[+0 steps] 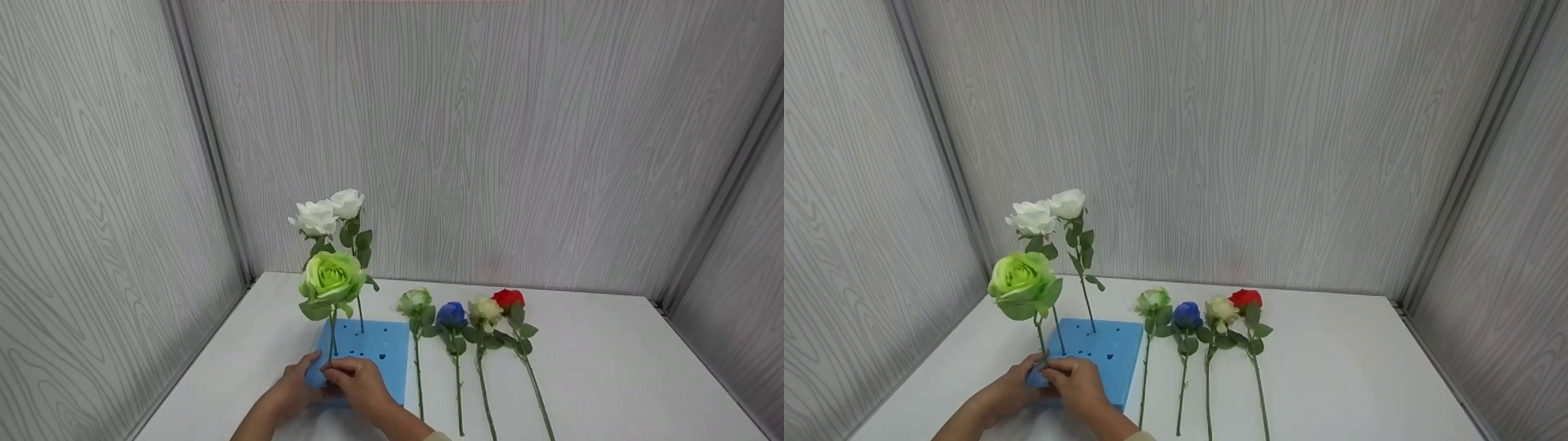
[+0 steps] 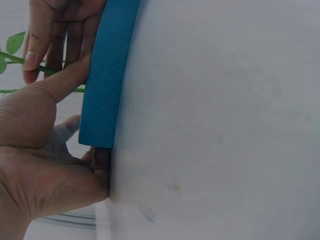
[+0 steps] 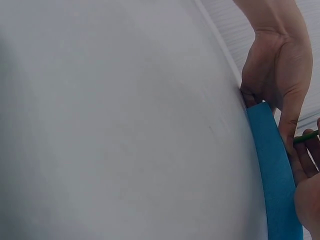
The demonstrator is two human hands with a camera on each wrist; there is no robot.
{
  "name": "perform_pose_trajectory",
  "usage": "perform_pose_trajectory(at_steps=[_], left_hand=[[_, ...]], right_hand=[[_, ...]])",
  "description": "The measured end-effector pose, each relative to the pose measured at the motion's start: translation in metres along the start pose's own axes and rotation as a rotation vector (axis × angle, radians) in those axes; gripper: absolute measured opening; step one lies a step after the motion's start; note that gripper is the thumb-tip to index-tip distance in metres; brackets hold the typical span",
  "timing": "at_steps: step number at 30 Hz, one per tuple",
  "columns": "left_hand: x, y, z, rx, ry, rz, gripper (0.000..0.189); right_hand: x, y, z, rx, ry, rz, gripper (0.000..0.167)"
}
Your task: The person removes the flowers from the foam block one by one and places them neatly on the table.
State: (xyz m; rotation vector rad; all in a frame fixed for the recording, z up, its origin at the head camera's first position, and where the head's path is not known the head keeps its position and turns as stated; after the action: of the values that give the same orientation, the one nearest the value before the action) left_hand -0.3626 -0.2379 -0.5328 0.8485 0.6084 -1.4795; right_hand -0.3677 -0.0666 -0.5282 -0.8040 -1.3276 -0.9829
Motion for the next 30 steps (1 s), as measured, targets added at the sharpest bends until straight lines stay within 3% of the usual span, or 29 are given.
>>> perform_pose_trajectory(at_steps=[11,16,25,30], left_hand=[[-0.003,0.004,0.000,-0.022,0.027,-0.036,0.109],[-0.003,0.004,-0.002,-0.029,0.038,-0.021,0.108],[-0.001,0.003,-0.004,-0.011,0.058,-0.024,0.106],[-0.002,0.004,-0.003,-0.013,0.051,-0.016,0.109]], right_hand=[[-0.002,0.004,0.002,0.005,-0.144,0.014,0.026],[0.000,0.007,0.004,-0.007,-0.186,0.024,0.029],[0.003,0.013,0.014,-0.077,-0.211,0.020,0.024],[0.007,0.017,0.023,-0.126,-0.163,0.031,0.021]])
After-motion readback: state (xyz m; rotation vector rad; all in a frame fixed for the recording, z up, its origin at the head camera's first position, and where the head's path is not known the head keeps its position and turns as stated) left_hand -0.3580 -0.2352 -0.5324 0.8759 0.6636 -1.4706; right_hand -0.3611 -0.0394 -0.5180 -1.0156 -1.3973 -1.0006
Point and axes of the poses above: each hand's wrist, its own y-axis away from the middle knuckle, its own z-axis out of the back of the hand, x = y × z, the point moved 3 cm from there along -y, towards the middle knuckle, and after that the axes turned 11 degrees about -z, right-handed, at the moved point
